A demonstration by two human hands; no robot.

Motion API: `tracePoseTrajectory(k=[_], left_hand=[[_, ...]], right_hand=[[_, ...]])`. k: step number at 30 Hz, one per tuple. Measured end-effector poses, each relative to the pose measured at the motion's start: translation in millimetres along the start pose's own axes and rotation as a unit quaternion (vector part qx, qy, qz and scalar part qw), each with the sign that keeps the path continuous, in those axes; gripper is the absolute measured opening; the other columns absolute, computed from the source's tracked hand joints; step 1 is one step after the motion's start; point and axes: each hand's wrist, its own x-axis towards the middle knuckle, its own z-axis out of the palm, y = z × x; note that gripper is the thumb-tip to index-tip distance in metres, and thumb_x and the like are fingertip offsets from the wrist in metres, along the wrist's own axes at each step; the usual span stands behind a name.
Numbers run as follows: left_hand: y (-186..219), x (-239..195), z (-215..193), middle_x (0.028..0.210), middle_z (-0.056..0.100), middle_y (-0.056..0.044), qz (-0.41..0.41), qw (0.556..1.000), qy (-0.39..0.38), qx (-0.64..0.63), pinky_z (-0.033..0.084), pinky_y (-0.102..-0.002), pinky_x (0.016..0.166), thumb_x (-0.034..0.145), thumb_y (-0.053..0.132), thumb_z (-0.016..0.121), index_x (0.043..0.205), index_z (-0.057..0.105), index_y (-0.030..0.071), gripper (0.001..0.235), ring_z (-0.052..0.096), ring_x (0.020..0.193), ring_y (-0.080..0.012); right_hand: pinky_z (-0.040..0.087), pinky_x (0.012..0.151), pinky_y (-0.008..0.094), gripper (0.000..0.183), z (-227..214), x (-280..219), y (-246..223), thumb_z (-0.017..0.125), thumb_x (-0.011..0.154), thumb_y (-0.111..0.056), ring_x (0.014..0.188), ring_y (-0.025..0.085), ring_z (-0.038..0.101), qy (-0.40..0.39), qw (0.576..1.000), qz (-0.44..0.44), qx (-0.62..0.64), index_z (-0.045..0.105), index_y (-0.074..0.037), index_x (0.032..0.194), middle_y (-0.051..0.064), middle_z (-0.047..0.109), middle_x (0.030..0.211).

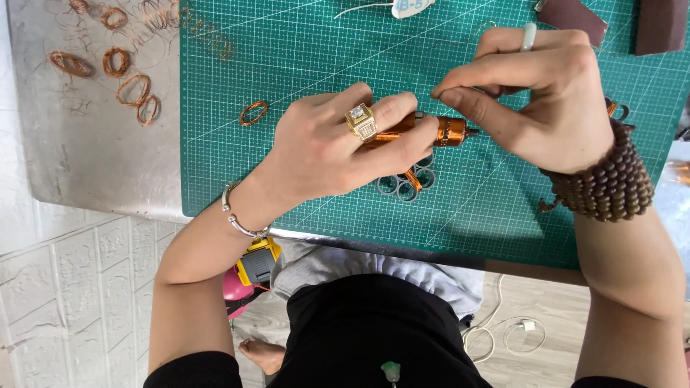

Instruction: Winding copper wire onto a motor armature and securing the ends into the commutator slots.

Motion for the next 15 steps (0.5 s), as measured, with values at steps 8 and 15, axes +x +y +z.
tracePoseTrajectory(k=[8,15], left_hand=[[2.0,-3.4,2.7,0.107,0.048,0.001,0.001,0.999,-0.007,-0.041,0.034,-0.016,0.043,0.088,-0.002,0.063,0.104,0.059,0.026,0.032,0.044,0.058,-0.0102],[3.1,-2.4,2.3,0.107,0.049,0.0,-0.001,0.999,0.0,-0.038,0.035,-0.016,0.042,0.092,0.007,0.058,0.102,0.058,0.028,0.023,0.046,0.059,-0.01]], right_hand=[[0.036,0.05,0.024,0.002,4.5,-0.3,-0.7,0.065,0.094,0.01,0.057,0.017,0.047,0.005,0.996,0.051,0.07,0.067,0.01,0.094,0.016,0.057,0.073],[0.035,0.047,0.023,0.003,5.7,0.5,-3.0,0.064,0.093,0.011,0.054,0.016,0.047,0.005,0.995,0.053,0.08,0.067,0.01,0.093,0.016,0.057,0.072]])
